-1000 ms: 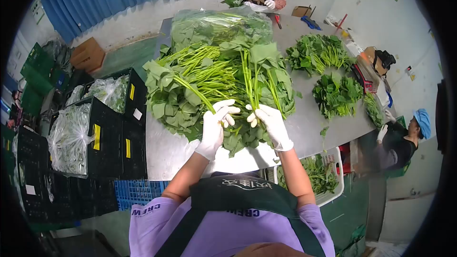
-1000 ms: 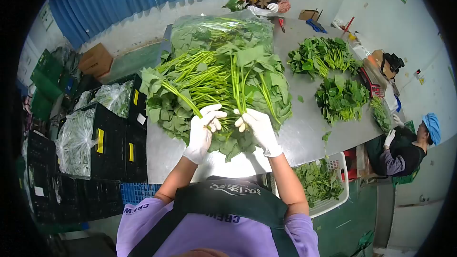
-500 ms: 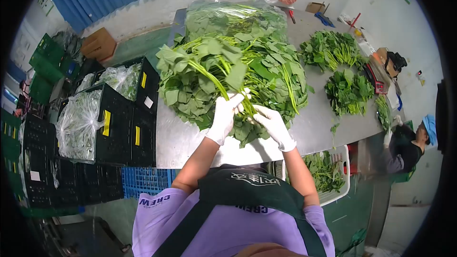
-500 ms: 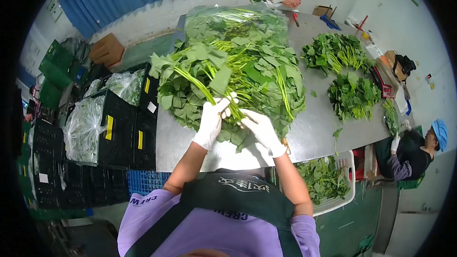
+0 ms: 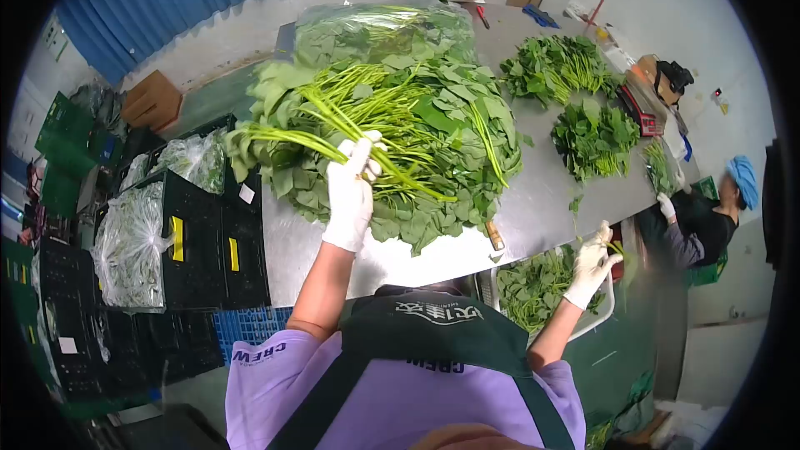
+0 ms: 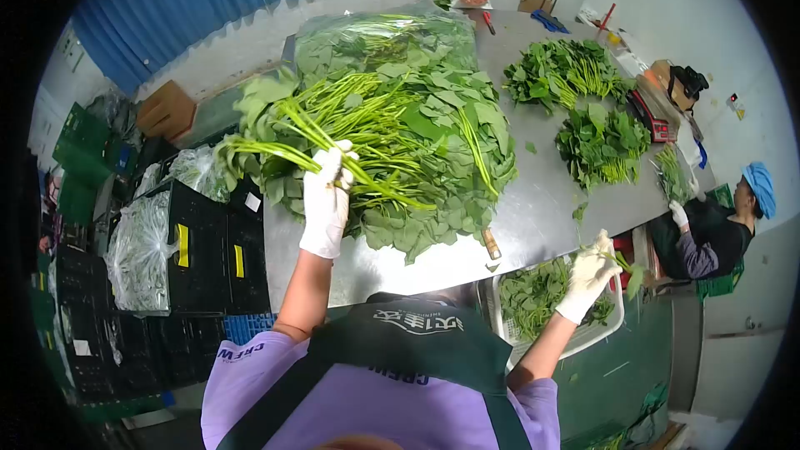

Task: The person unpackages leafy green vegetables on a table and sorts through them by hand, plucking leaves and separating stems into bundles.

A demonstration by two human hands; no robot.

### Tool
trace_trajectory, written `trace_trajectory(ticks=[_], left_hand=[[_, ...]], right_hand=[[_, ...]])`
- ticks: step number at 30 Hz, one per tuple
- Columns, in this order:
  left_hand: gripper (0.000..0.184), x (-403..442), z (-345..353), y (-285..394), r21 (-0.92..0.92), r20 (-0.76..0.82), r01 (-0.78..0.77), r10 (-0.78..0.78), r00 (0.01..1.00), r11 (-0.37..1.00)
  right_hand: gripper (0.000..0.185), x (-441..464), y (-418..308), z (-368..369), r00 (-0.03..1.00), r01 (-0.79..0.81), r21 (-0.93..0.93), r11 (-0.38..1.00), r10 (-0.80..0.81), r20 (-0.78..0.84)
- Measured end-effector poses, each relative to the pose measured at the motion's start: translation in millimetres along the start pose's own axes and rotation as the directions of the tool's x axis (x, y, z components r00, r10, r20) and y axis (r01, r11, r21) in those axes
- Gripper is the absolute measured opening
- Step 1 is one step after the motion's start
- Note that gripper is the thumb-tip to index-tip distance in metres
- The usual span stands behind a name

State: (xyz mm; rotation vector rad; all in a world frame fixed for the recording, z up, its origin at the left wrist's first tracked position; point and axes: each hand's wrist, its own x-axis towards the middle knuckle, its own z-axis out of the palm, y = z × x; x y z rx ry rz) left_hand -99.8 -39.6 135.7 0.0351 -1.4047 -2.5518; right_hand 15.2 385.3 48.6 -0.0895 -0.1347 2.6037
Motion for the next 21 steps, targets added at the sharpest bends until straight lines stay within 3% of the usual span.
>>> trace_trajectory(ticks=[1, 3, 4, 5, 6, 7, 9, 11, 12, 13, 15, 18, 21], left_hand=[[0.020, -0.6, 3.2, -3.1, 0.046, 0.037, 0.030, -0.032, 0.999, 0.998], [0.022, -8.1, 12.3, -14.9, 0.060, 0.083, 0.132, -0.137, 0.987, 0.989], [0.023, -11.7, 15.3, -20.4, 0.107, 0.112, 0.156, -0.168, 0.979, 0.982], [0.023, -14.1, 18.0, -25.4, 0.153, 0.141, 0.175, -0.197, 0.970, 0.973], [0.024, -17.2, 19.6, -29.8, 0.184, 0.168, 0.177, -0.208, 0.964, 0.967], [0.024, -20.2, 23.3, -29.0, 0.220, 0.195, 0.179, -0.223, 0.955, 0.959], [0.024, -24.4, 27.0, -33.3, 0.232, 0.201, 0.203, -0.251, 0.947, 0.951], [0.024, -28.9, 30.6, -35.0, 0.231, 0.184, 0.243, -0.287, 0.940, 0.942], [0.024, -31.3, 31.6, -35.0, 0.234, 0.190, 0.235, -0.281, 0.941, 0.944], [0.024, -33.6, 32.0, -34.8, 0.236, 0.195, 0.225, -0.273, 0.942, 0.945], [0.027, -33.7, 26.3, -39.9, 0.157, 0.167, 0.199, -0.224, 0.960, 0.967], [0.030, -32.6, 14.2, -44.5, -0.008, 0.105, 0.126, -0.124, 0.987, 0.992], [0.030, -28.4, 5.3, -54.1, 0.008, 0.113, 0.195, -0.195, 0.974, 0.981]], right_hand=[[0.069, -7.0, 9.0, 21.5, 0.985, -0.097, 0.052, 0.994, 0.104, -0.138], [0.075, -18.4, 60.5, 42.1, 0.968, -0.226, -0.247, 0.942, 0.188, -0.168], [0.067, -25.9, 82.1, 47.6, 0.973, -0.203, -0.623, 0.756, 0.227, -0.042], [0.058, -32.1, 103.5, 54.2, 0.948, -0.091, -0.888, 0.451, 0.311, 0.061], [0.051, -42.0, 124.4, 75.3, 0.906, -0.027, -0.966, 0.257, 0.414, 0.085], [0.045, -50.9, 142.8, 94.5, 0.854, 0.062, -0.996, 0.059, 0.514, 0.084], [0.038, -57.4, 171.8, 101.2, 0.770, 0.053, -0.999, 0.001, 0.637, 0.041], [0.037, -59.8, 196.3, 92.9, 0.716, 0.470, -0.856, -0.215, 0.660, 0.228], [0.030, -65.5, 206.1, 96.3, 0.677, 0.655, -0.711, -0.257, 0.618, 0.400], [0.026, -65.2, 211.5, 96.6, 0.708, 0.608, -0.696, -0.381, 0.657, 0.259], [0.021, -70.3, 218.1, 91.9, 0.788, 0.489, -0.839, -0.239, 0.533, 0.308], [0.015, -63.6, 219.2, 87.2, 0.835, 0.183, -0.983, 0.005, 0.527, 0.158], [0.016, -57.7, 213.8, 93.7, 0.752, -0.068, -0.997, 0.045, 0.658, -0.021]])
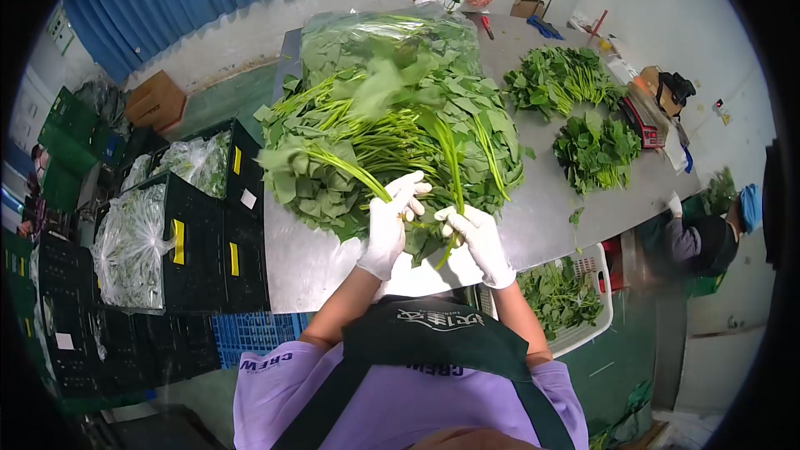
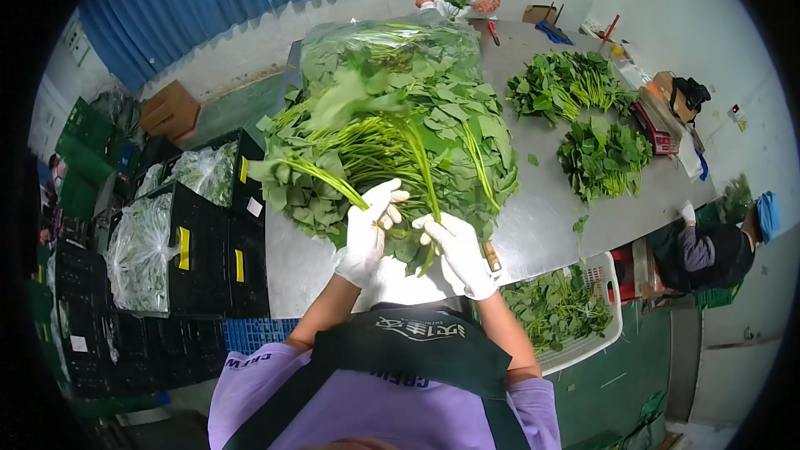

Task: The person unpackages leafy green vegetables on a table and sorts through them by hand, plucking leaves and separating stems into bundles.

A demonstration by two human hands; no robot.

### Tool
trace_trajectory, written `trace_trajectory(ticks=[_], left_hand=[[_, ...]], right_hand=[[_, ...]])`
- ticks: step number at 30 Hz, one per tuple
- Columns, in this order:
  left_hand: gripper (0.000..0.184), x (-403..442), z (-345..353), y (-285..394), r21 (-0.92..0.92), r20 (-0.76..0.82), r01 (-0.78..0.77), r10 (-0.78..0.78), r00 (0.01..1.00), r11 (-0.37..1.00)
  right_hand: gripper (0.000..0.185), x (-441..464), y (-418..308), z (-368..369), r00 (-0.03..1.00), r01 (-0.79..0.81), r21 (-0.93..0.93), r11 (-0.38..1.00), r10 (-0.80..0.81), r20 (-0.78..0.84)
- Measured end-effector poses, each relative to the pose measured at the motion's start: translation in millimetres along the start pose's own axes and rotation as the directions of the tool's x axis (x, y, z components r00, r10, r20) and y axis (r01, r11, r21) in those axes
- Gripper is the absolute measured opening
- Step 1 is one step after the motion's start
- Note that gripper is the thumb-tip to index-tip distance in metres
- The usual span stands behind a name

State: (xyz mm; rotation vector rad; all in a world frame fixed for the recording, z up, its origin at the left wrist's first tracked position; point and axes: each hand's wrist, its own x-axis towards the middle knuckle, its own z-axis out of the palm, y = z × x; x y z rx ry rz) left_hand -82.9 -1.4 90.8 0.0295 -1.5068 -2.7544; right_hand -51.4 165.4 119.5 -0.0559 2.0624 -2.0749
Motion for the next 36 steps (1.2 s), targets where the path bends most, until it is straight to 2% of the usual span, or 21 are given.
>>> trace_trajectory(ticks=[2, 4, 5, 9, 10, 13, 14, 17, 19, 20, 22, 24, 27, 28, 30, 31, 32, 33, 34, 35, 36], left_hand=[[0.032, 4.6, 1.1, -4.9, 0.043, 0.037, 0.049, -0.051, 0.998, 0.998], [0.035, 9.4, 8.3, -5.3, -0.006, 0.141, 0.101, -0.100, 0.985, 0.995], [0.034, 8.4, 11.8, -5.2, -0.016, 0.160, 0.138, -0.134, 0.978, 0.990], [0.020, 9.9, 34.4, 1.9, 0.049, 0.158, 0.220, -0.225, 0.961, 0.974], [0.017, 12.3, 33.5, -2.0, 0.058, 0.183, 0.263, -0.269, 0.946, 0.963], [0.012, 16.3, 48.3, -12.5, 0.084, 0.141, 0.193, -0.203, 0.969, 0.978], [0.010, 16.2, 52.6, -15.5, 0.171, 0.154, 0.115, -0.142, 0.978, 0.978], [0.011, 16.6, 58.1, -30.1, 0.079, 0.173, 0.087, -0.100, 0.980, 0.993], [0.012, 9.1, 69.6, -25.6, 0.021, 0.121, 0.064, -0.066, 0.990, 0.998], [0.014, 5.9, 73.2, -19.8, -0.062, 0.092, 0.120, -0.114, 0.989, 0.991], [0.015, 24.3, 53.9, -0.7, -0.338, 0.057, -0.008, 0.029, 0.998, 0.941], [0.020, 32.3, 33.0, 26.5, -0.230, -0.007, -0.139, 0.141, 0.990, 0.963], [0.021, 42.4, 4.1, 23.5, -0.312, 0.149, 0.014, 0.035, 0.988, 0.950], [0.022, 40.3, 3.9, 21.7, -0.342, 0.206, 0.080, -0.008, 0.979, 0.936], [0.023, 43.7, -3.7, 11.1, -0.485, 0.298, 0.208, -0.062, 0.952, 0.849], [0.023, 40.7, -1.7, 12.7, -0.489, 0.249, 0.252, -0.143, 0.958, 0.835], [0.024, 41.3, -9.3, 10.8, -0.497, 0.297, 0.285, -0.148, 0.943, 0.820], [0.024, 42.2, -17.6, 12.5, -0.503, 0.344, 0.318, -0.152, 0.927, 0.804], [0.025, 42.5, -23.3, 12.3, -0.507, 0.390, 0.351, -0.154, 0.908, 0.787], [0.025, 40.9, -25.7, 9.2, -0.455, 0.271, 0.321, -0.215, 0.938, 0.831], [0.024, 38.8, -24.8, 8.2, -0.394, 0.252, 0.298, -0.209, 0.945, 0.870]], right_hand=[[0.018, 2.8, -0.4, -0.8, 0.997, -0.031, 0.023, 0.999, 0.029, 0.068], [0.020, 4.7, -4.2, -1.7, 0.990, -0.064, 0.016, 0.998, 0.061, 0.128], [0.021, 8.5, 8.3, -7.6, 0.984, 0.001, 0.018, 1.000, -0.005, 0.177], [0.021, 5.7, 4.4, -13.1, 0.978, -0.057, -0.010, 0.998, 0.058, 0.199], [0.021, 3.6, 3.8, -11.5, 0.993, -0.032, 0.015, 0.999, 0.031, 0.118], [0.019, -3.4, -0.3, -15.3, 0.990, 0.041, 0.026, 0.999, -0.037, -0.136], [0.019, 0.8, 13.3, -22.0, 0.979, 0.112, 0.110, 0.988, -0.091, -0.183], [0.014, -4.8, 16.5, -29.1, 0.936, 0.154, 0.013, 0.988, -0.142, -0.321], [0.014, -17.2, 17.4, -34.8, 0.899, 0.221, 0.195, 0.956, -0.123, -0.420], [0.013, -21.1, 17.4, -42.5, 0.878, 0.262, 0.275, 0.925, -0.110, -0.466], [0.019, -27.7, 22.7, -81.4, 0.671, 0.614, 0.323, 0.721, -0.261, -0.694], [0.031, -25.7, 37.1, -138.3, 0.606, 0.710, 0.512, 0.483, -0.050, -0.794], [0.043, -1.7, 20.0, -139.0, 0.755, 0.331, 0.398, 0.855, 0.013, -0.655], [0.044, 6.4, 31.2, -131.9, 0.793, 0.215, 0.016, 0.977, -0.164, -0.587], [0.038, 36.2, 57.5, -132.2, 0.929, 0.020, -0.229, 0.973, -0.102, -0.356], [0.033, 40.3, 54.5, -128.4, 0.969, -0.072, -0.135, 0.988, 0.037, -0.246], [0.028, 43.1, 52.7, -122.1, 0.979, -0.175, -0.053, 0.983, 0.168, -0.119], [0.023, 43.8, 46.6, -114.6, 0.987, -0.157, 0.044, 0.987, 0.158, -0.031], [0.020, 43.5, 39.0, -107.7, 0.992, -0.122, -0.011, 0.992, 0.122, -0.011], [0.022, 43.8, 39.5, -102.8, 0.994, -0.107, 0.015, 0.994, 0.108, -0.018], [0.023, 44.0, 40.0, -97.3, 0.995, -0.091, 0.040, 0.995, 0.092, -0.024]])
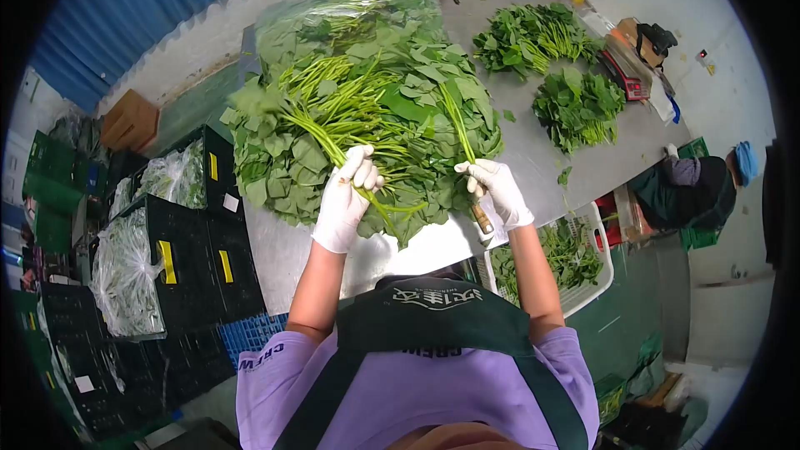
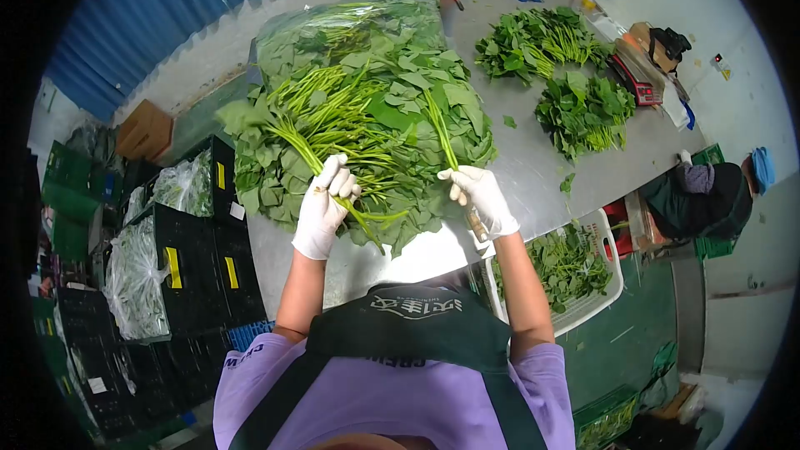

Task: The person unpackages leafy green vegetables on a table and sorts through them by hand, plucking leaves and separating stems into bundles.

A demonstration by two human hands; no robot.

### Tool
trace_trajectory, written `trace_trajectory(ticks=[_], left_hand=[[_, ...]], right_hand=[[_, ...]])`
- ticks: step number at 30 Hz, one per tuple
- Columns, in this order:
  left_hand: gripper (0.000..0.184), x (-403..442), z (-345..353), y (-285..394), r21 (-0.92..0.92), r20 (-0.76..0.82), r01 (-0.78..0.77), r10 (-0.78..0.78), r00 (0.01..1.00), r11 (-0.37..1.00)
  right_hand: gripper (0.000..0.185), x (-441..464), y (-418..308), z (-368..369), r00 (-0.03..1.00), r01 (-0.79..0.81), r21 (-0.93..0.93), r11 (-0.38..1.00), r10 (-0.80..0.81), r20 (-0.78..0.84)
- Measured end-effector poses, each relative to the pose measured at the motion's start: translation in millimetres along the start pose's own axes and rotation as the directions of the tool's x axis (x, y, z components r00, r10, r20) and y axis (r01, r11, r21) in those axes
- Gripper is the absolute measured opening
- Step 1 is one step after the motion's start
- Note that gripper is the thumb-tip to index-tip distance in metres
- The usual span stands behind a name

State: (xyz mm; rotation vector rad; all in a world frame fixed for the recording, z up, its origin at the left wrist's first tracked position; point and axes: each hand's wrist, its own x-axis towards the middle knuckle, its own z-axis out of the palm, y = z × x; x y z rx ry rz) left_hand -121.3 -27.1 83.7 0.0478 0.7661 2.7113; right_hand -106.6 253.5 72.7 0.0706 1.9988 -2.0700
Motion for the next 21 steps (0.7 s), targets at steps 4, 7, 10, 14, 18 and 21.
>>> trace_trajectory(ticks=[4, 7, 10, 14, 18, 21], left_hand=[[0.034, -6.3, 15.6, -7.4, 0.240, -0.075, -0.024, 0.043, 0.996, 0.971], [0.036, -5.4, 36.5, -15.3, 0.379, -0.124, 0.029, 0.020, 0.992, 0.925], [0.034, 2.8, 40.9, -21.0, 0.316, -0.068, 0.051, -0.031, 0.997, 0.947], [0.020, 3.0, 56.9, -25.2, 0.417, -0.006, 0.015, -0.014, 1.000, 0.909], [0.024, 1.1, 62.6, -31.0, 0.454, -0.010, -0.005, 0.011, 1.000, 0.891], [0.021, 0.3, 61.8, -38.0, 0.554, -0.003, -0.014, 0.020, 1.000, 0.832]], right_hand=[[0.022, -28.1, -15.7, 39.9, 0.995, 0.071, 0.155, 0.985, -0.082, 0.065], [0.023, -41.5, -18.5, 56.5, 0.985, 0.064, 0.189, 0.980, -0.093, 0.146], [0.023, -46.7, -15.1, 60.6, 0.977, 0.055, 0.141, 0.989, -0.083, 0.197], [0.024, -50.6, -9.8, 59.6, 0.973, 0.017, 0.075, 0.997, -0.034, 0.229], [0.021, -49.3, 2.3, 55.6, 0.967, 0.057, 0.009, 0.998, -0.057, 0.249], [0.029, -53.0, -11.1, 53.3, 0.944, 0.326, -0.301, 0.896, -0.325, 0.056]])
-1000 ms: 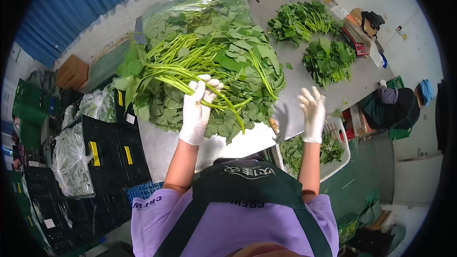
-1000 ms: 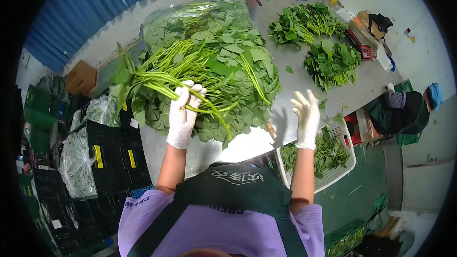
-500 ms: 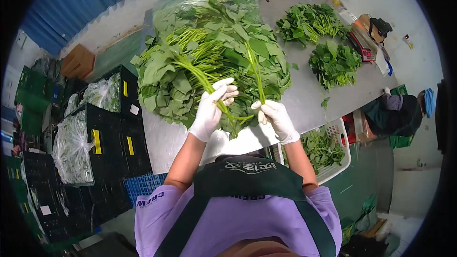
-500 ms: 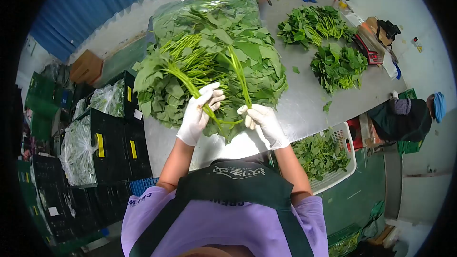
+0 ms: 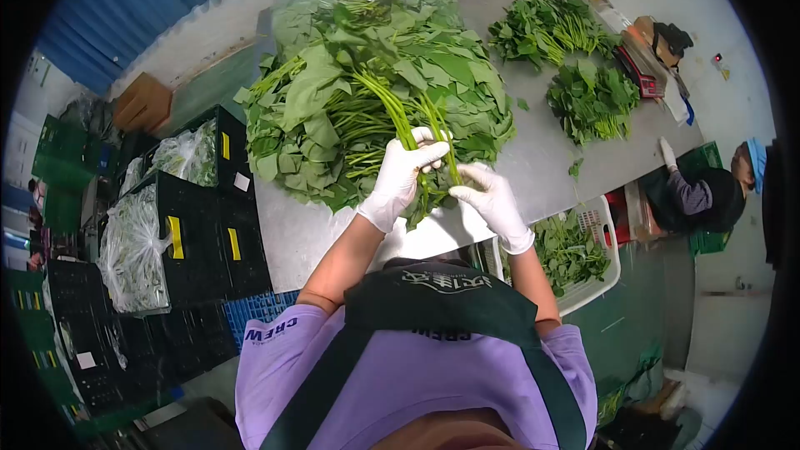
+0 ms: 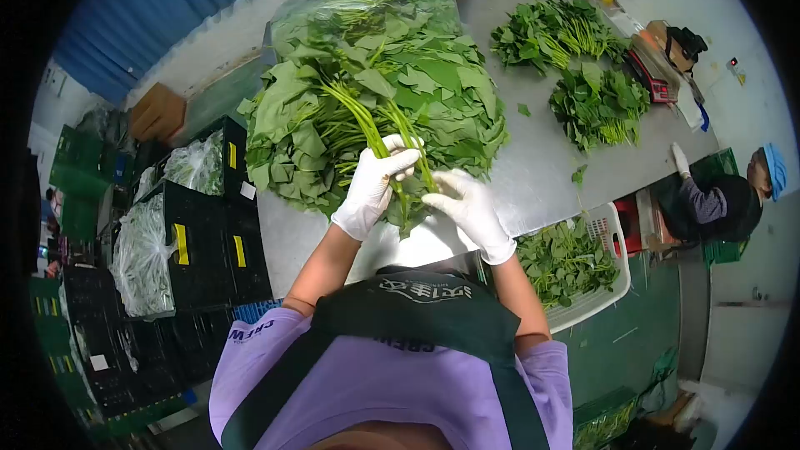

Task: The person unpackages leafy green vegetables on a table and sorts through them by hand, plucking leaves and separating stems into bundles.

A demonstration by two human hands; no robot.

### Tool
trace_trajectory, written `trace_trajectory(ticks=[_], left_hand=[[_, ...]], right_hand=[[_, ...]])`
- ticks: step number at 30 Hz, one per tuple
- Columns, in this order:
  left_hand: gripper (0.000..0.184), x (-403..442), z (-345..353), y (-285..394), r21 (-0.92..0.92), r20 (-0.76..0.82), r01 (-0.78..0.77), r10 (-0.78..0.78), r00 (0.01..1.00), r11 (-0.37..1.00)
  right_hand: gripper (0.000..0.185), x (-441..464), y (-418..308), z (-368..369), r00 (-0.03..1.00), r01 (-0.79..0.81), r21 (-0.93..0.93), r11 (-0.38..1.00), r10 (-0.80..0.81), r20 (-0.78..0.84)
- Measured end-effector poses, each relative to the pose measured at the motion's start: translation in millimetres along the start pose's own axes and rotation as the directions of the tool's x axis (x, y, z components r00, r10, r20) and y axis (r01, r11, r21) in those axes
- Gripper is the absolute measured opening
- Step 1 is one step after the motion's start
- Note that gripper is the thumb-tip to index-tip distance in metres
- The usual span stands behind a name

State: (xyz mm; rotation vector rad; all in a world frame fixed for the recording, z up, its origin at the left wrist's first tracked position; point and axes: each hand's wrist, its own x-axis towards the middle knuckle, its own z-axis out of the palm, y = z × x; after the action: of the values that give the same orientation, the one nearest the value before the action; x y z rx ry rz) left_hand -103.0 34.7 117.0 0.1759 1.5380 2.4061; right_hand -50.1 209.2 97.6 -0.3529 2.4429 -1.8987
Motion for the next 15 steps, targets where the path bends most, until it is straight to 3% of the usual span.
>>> trace_trajectory(ticks=[2, 3, 5, 9, 10, 11, 14, 15], left_hand=[[0.019, -2.2, 7.1, -4.8, 0.011, -0.002, 0.025, -0.025, 1.000, 1.000], [0.017, -3.3, 11.0, -6.3, -0.014, -0.009, 0.058, -0.058, 0.998, 0.998], [0.018, -1.3, 10.8, -13.3, -0.001, 0.039, -0.004, 0.005, 0.999, 1.000], [0.019, -5.6, 28.4, -21.8, -0.117, -0.029, -0.059, 0.056, 0.998, 0.991], [0.018, -6.6, 28.4, -28.2, -0.143, -0.023, -0.009, 0.005, 1.000, 0.990], [0.017, -7.7, 27.7, -33.7, -0.171, -0.021, 0.036, -0.040, 0.999, 0.985], [0.011, -15.3, 30.4, -26.8, -0.182, -0.054, -0.091, 0.082, 0.995, 0.979], [0.009, -15.9, 25.0, -26.4, -0.143, -0.061, -0.145, 0.137, 0.989, 0.979]], right_hand=[[0.031, 6.9, -24.4, -0.1, 0.998, -0.008, 0.026, 1.000, 0.010, -0.067], [0.027, 10.6, -18.7, 5.4, 0.994, -0.090, 0.321, 0.943, 0.108, -0.037], [0.022, 9.3, -18.5, 6.2, 0.980, -0.055, 0.221, 0.974, 0.095, -0.177], [0.017, -2.5, -8.8, 11.2, 0.904, -0.007, 0.424, 0.906, 0.187, -0.384], [0.017, -7.8, -4.8, 7.3, 0.892, -0.064, 0.362, 0.930, 0.216, -0.398], [0.020, -12.0, -1.8, 3.3, 0.906, 0.000, 0.041, 0.999, 0.017, -0.424], [0.020, -24.0, -14.6, 2.0, 0.867, 0.021, 0.065, 0.998, 0.014, -0.498], [0.021, -27.8, -17.9, 3.0, 0.817, 0.007, 0.247, 0.969, 0.137, -0.559]])
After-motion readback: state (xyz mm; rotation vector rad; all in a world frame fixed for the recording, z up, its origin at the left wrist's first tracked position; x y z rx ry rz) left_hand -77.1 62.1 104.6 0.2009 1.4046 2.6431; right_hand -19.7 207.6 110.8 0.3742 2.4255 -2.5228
